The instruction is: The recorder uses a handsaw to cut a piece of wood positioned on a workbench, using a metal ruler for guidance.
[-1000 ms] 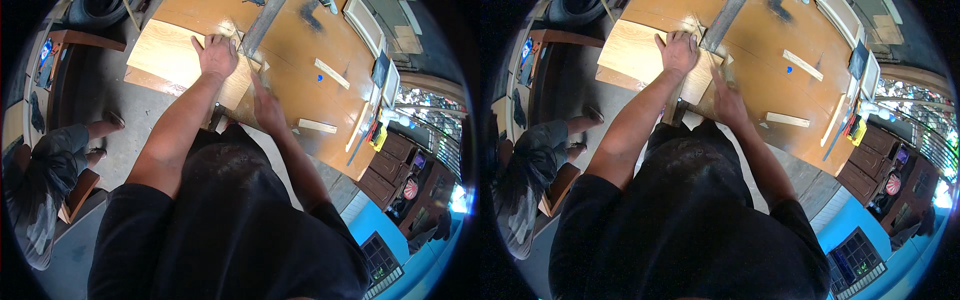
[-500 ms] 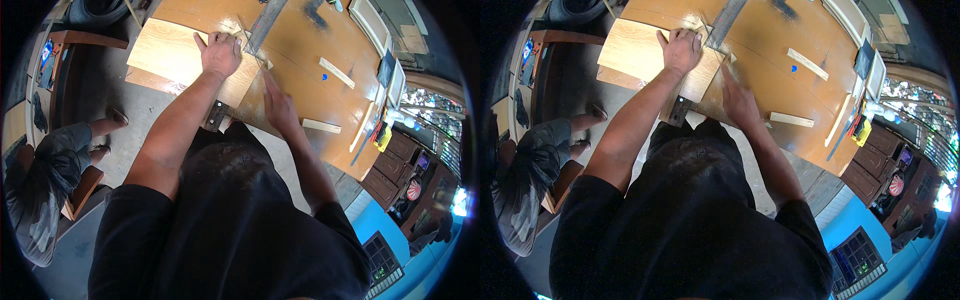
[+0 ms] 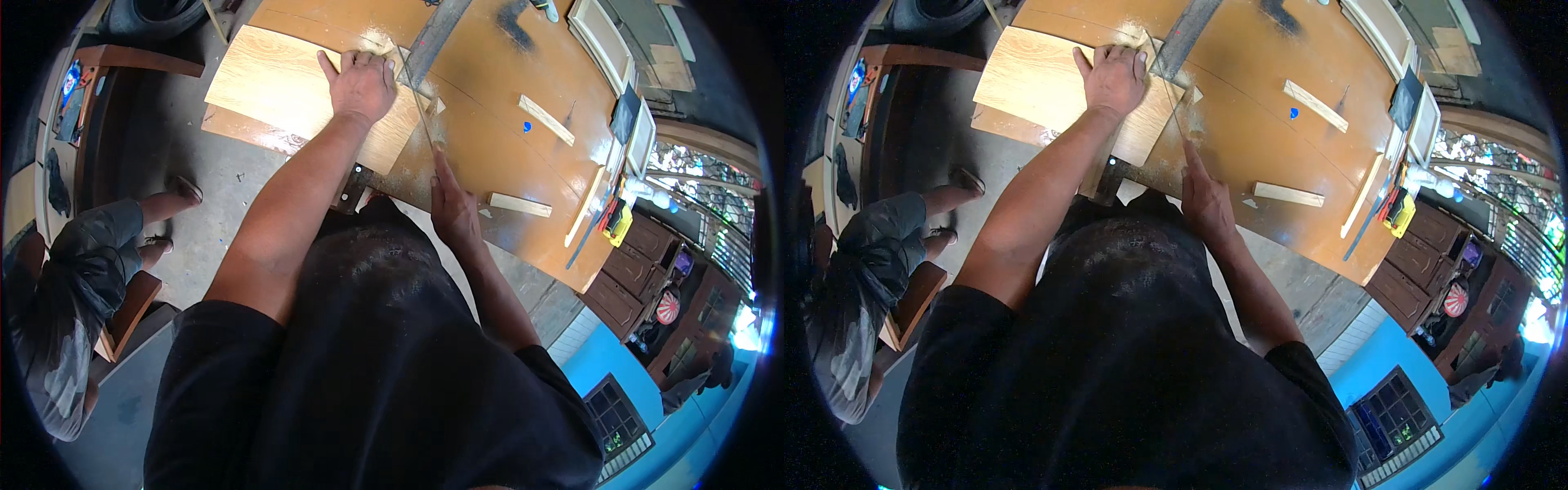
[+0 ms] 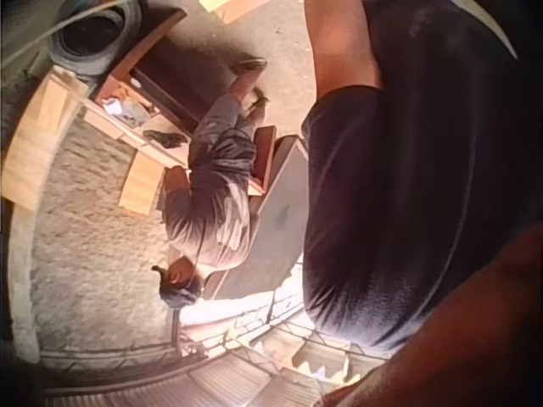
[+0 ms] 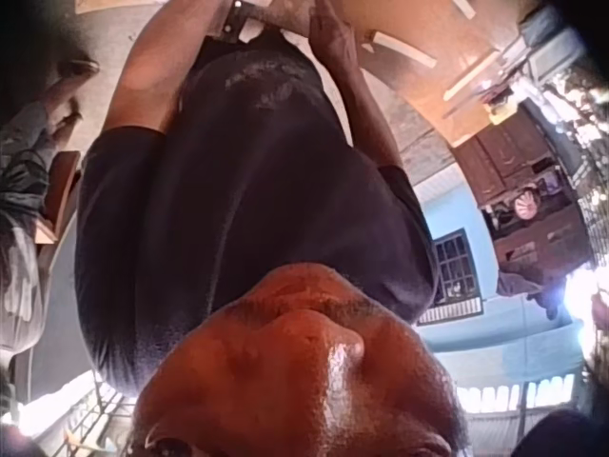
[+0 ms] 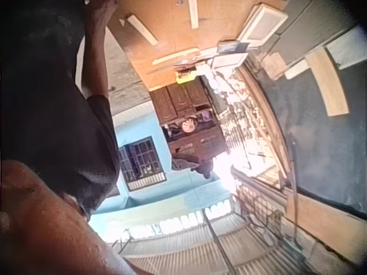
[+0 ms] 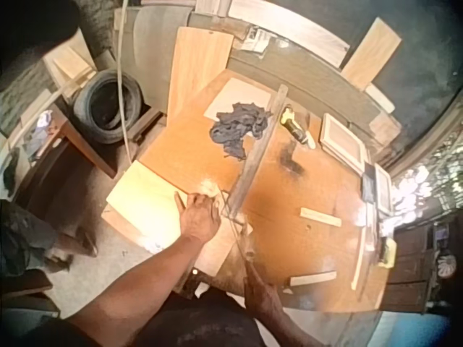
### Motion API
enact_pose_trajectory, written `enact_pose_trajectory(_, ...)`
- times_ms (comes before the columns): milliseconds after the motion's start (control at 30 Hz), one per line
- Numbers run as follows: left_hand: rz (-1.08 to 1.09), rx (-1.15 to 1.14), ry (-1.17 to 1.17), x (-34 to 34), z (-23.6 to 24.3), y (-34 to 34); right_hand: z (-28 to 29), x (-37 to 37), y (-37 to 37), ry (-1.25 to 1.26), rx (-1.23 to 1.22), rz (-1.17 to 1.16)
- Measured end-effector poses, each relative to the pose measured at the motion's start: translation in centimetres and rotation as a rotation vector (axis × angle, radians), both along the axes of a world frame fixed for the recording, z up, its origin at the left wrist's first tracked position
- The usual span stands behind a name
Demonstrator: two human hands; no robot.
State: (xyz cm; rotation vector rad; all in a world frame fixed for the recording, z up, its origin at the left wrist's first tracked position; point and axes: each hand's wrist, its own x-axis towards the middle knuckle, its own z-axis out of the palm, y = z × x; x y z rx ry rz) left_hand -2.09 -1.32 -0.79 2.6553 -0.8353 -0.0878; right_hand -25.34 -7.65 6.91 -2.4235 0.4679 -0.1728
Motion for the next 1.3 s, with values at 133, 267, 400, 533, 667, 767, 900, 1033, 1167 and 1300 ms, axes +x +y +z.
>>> enact_pose_trajectory(133,-0.018,0.004,0.014,0.0,0.4,-0.1,-2.0,6.4,-2.2,0.13,0.097,-0.041)
enact_pose_trajectory(267,-0.016,0.027,-0.001,0.0,0.0,-0.3,-2.8,10.2,-3.0,0.142,0.089,-0.058)
enact_pose_trajectory(400,0.013,0.048,0.012,-0.1,0.1,-0.2,-2.9,3.8,-1.0,0.083,0.01,-0.057)
enact_pose_trajectory(533,0.012,0.014,-0.032,0.0,-0.5,-0.3,-0.8,-1.2,0.3,-0.057,-0.047,0.004)
enact_pose_trajectory(667,0.001,-0.026,-0.041,0.1,-0.2,-0.2,-2.3,3.1,-1.0,0.087,0.059,-0.032)
enact_pose_trajectory(767,-0.01,0.009,-0.04,0.0,-0.3,-0.4,-2.7,8.5,-2.6,0.193,0.107,-0.056)
enact_pose_trajectory(900,0.019,-0.035,-0.029,-0.1,-0.2,-0.4,-2.4,8.0,-2.5,0.192,0.155,-0.066)
enact_pose_trajectory(1033,0.025,0.004,-0.034,0.1,-0.5,-0.3,-1.5,1.1,-0.6,0.197,0.083,-0.049)
enact_pose_trajectory(1167,0.007,-0.006,-0.019,0.0,-0.2,0.0,-2.1,-0.4,-0.8,-0.073,-0.116,0.041)
enact_pose_trajectory(1300,-0.013,-0.002,-0.04,0.1,0.0,-0.4,-3.3,7.8,-3.4,0.079,0.074,-0.016)
